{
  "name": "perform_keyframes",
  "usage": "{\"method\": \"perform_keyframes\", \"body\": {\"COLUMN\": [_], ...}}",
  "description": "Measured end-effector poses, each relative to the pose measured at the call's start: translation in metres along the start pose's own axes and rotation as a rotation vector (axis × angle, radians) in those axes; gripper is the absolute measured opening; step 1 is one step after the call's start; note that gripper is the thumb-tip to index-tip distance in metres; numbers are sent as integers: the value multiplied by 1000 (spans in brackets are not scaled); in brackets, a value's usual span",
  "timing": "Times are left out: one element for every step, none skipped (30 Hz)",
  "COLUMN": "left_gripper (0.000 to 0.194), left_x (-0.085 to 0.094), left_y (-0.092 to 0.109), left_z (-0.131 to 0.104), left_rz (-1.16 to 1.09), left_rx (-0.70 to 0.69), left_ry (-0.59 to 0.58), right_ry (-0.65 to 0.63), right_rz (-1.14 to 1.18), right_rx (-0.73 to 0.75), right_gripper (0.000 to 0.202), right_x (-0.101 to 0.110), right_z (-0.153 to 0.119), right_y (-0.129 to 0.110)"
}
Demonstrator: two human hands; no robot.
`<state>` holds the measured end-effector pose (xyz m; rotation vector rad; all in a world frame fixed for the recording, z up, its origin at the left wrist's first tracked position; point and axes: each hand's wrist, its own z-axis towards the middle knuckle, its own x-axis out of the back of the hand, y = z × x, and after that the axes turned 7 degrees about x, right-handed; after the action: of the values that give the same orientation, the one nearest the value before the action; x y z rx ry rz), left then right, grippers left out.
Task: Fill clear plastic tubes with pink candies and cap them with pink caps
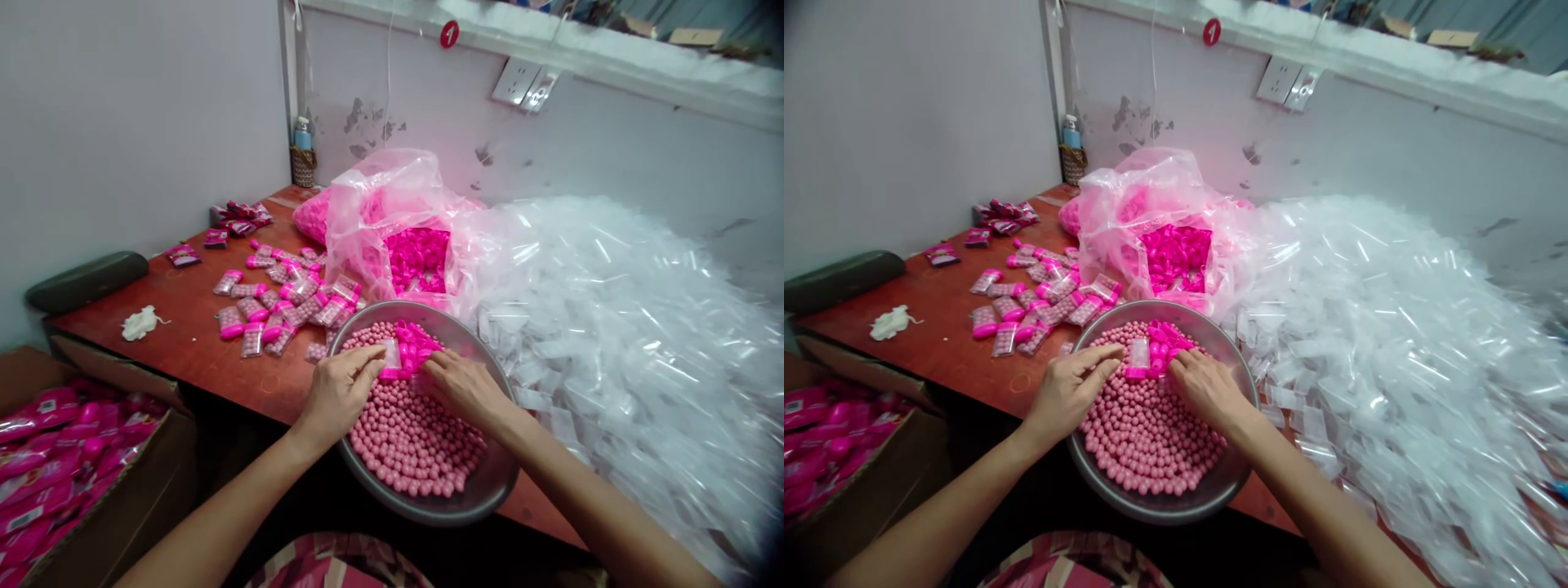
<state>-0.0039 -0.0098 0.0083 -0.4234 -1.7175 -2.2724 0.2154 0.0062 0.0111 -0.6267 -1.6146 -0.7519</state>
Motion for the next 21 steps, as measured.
{"method": "perform_keyframes", "body": {"left_gripper": [22, 22, 22, 21, 21, 21, 21, 21, 20, 20, 20, 20, 20, 21, 21, 22, 23, 23, 24, 25, 26], "left_x": [0, 0, 0, 0, 0, -1, -1, -1, -2, -2, -2, -2, -1, 0, 1, 2, 3, 4, 4, 4, 3], "left_y": [0, 0, 0, 0, 0, 0, 0, 0, -1, -1, -2, -2, -3, -3, -3, -3, -1, 0, 3, 5, 8], "left_z": [0, -1, -1, -2, -2, -2, -2, -2, -1, -1, -1, -1, -1, -1, -1, -1, -1, -2, -3, -4, -5], "left_rz": [10, 17, 21, 22, 21, 21, 22, 24, 29, 35, 42, 46, 46, 43, 37, 29, 21, 11, -2, -21, -44], "left_rx": [3, 5, 6, 4, 2, -1, -4, -4, -3, -1, 1, 2, 4, 7, 11, 18, 26, 37, 53, 76, 103], "left_ry": [-6, -9, -9, -7, -4, 0, 4, 8, 12, 15, 18, 21, 23, 24, 23, 21, 14, 1, -21, -52, -92], "right_ry": [5, 6, 5, 2, -2, -7, -11, -14, -15, -13, -9, 1, 17, 37, 61, 87, 116, 151, 188, 228, 269], "right_rz": [1, 1, -4, -11, -16, -8, 20, 77, 173, 290, 398, 501, 609, 729, 867, 1029, 1209, 1372, 1490, 1572, 1625], "right_rx": [5, 10, 18, 34, 63, 107, 165, 225, 263, 276, 269, 237, 187, 129, 73, 21, -32, -74, -98, -116, -130], "right_gripper": [14, 13, 11, 9, 9, 11, 13, 14, 14, 14, 13, 12, 10, 8, 5, 5, 9, 13, 15, 17, 18], "right_x": [-2, -4, -5, -5, -6, -7, -8, -9, -10, -11, -12, -12, -11, -11, -9, -8, -6, -5, -4, -2, -1], "right_z": [-1, -2, -3, -4, -3, -2, -1, 2, 6, 9, 12, 15, 16, 17, 15, 13, 10, 7, 3, 0, -3], "right_y": [1, 2, 1, 0, -3, -8, -14, -21, -28, -35, -40, -44, -46, -46, -45, -43, -41, -38, -36, -35, -34]}}
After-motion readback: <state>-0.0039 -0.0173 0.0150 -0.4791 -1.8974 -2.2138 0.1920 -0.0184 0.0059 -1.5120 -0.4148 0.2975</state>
